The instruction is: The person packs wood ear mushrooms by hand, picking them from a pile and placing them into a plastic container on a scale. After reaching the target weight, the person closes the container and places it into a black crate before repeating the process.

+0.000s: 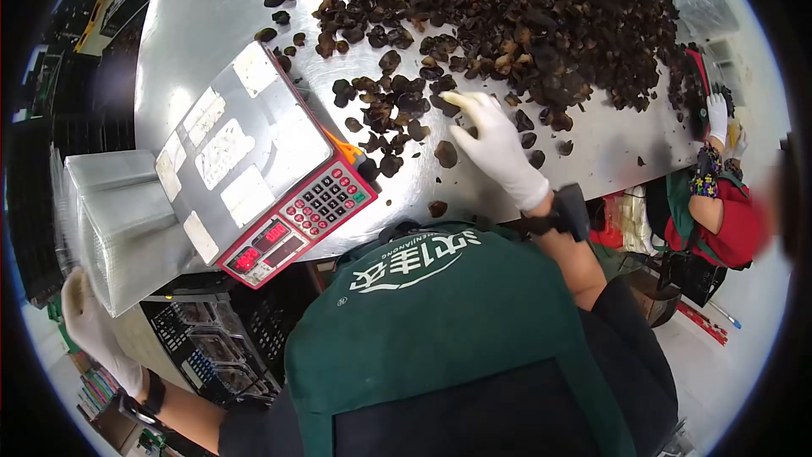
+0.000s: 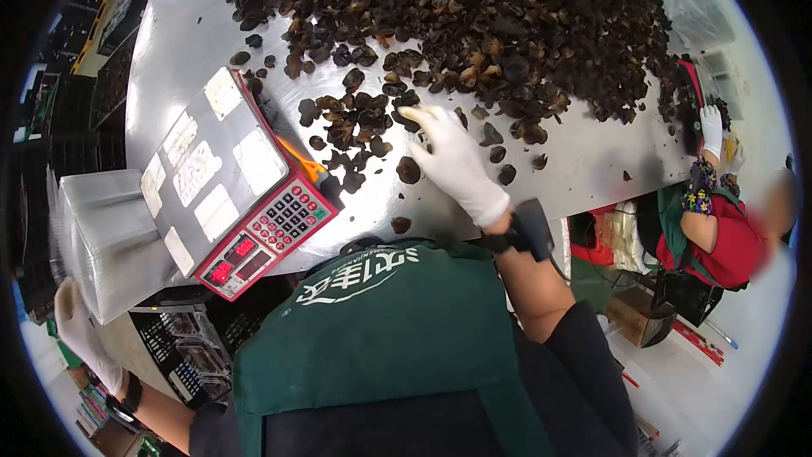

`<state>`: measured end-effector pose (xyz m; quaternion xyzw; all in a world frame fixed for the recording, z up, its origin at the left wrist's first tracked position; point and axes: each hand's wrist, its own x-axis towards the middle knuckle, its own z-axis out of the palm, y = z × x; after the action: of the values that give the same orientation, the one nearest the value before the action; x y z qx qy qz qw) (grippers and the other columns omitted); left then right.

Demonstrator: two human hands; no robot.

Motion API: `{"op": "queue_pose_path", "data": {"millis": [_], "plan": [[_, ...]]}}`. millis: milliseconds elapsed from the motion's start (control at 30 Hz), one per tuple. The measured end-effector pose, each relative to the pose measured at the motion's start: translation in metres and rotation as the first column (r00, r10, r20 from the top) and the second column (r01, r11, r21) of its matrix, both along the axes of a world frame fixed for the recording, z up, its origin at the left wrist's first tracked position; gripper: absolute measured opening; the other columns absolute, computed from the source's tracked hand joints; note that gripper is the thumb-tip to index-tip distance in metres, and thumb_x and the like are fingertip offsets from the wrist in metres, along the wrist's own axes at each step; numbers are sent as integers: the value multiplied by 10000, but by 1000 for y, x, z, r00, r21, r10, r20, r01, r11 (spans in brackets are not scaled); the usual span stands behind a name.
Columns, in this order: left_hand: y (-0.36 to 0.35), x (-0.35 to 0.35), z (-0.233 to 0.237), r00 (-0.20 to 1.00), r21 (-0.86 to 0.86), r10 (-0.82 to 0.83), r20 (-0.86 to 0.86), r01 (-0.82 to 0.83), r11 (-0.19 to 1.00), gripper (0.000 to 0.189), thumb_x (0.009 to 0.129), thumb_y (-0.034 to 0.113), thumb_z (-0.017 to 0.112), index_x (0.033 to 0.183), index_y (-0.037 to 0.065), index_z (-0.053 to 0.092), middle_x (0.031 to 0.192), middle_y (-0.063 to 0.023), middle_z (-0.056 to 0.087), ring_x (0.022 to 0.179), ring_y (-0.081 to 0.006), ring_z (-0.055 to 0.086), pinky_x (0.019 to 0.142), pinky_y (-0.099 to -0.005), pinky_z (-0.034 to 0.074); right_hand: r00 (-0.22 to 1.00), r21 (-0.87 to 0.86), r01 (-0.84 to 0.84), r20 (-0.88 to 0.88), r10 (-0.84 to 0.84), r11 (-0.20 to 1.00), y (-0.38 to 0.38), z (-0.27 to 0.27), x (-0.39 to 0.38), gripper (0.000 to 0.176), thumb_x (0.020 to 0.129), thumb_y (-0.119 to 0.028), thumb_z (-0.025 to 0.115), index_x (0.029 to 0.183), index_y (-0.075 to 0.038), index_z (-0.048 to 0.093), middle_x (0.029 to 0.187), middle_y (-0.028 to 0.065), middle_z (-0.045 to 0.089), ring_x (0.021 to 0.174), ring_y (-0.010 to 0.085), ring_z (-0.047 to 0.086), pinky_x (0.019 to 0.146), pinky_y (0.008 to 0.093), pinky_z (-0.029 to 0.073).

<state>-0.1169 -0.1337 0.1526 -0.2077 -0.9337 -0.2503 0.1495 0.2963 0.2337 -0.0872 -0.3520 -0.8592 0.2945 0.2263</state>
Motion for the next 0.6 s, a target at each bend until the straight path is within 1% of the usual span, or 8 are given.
{"op": "queue_pose_path", "data": {"millis": [100,133,167,233,300,433,567,600], "plan": [[28,43,-3,942,44,-169,-289,190,981,251,916,44,691,1165,10,703,1100,-93,723,957,-160,665,851,-252,517,991,170,-131,8,132,977,10,-11,-42,422,803,-94,689,1222,-100,638,1135,89,624,1081,295,575,910,372,477],[40,63,-10,910,-120,-272,-312,246,962,244,895,27,701,1139,17,710,1077,-87,725,932,-160,665,827,-259,522,984,205,-180,26,178,962,14,-15,-53,415,794,-105,694,1206,-100,639,1130,92,623,1090,313,567,926,392,465],[52,80,-21,872,-282,-372,-317,288,915,238,874,10,712,1112,25,716,1054,-81,726,907,-161,665,804,-267,526,972,228,-227,117,205,947,17,-20,-62,255,787,-130,699,1038,-97,667,1046,79,616,1034,298,566,898,406,452],[70,97,-66,819,-210,-545,-179,509,834,223,838,-18,719,1051,45,723,989,-82,720,864,-194,665,760,-293,520,947,280,-283,236,220,917,24,-32,-71,107,787,-140,698,871,-100,646,939,68,609,949,294,572,828,410,462],[103,119,-95,769,-239,-634,-78,603,761,205,823,-11,728,1010,70,718,907,-76,687,836,-232,649,728,-324,510,953,229,-277,190,237,933,32,-32,-74,74,789,-126,689,790,-98,620,851,70,596,885,296,576,788,417,466],[111,129,-145,785,-248,-615,74,612,751,251,788,33,763,1021,101,698,829,-52,622,798,-250,621,708,-368,508,931,80,-333,185,314,939,44,-13,-73,147,773,-90,693,914,-101,651,896,67,619,895,294,592,810,396,484],[111,136,-144,788,-212,-567,241,613,761,468,754,83,820,1191,112,655,1007,-68,649,931,-280,628,843,-391,492,872,-15,-456,191,450,890,40,-25,-65,259,797,13,633,1038,-80,656,997,100,596,916,297,600,837,388,497],[110,136,-141,794,-191,-524,310,592,783,573,740,92,835,1269,107,618,1118,-83,649,1034,-299,620,1002,-429,441,891,-85,-425,132,433,901,40,-25,-64,285,800,33,617,1059,-82,656,995,105,591,914,298,603,832,382,501]]}}
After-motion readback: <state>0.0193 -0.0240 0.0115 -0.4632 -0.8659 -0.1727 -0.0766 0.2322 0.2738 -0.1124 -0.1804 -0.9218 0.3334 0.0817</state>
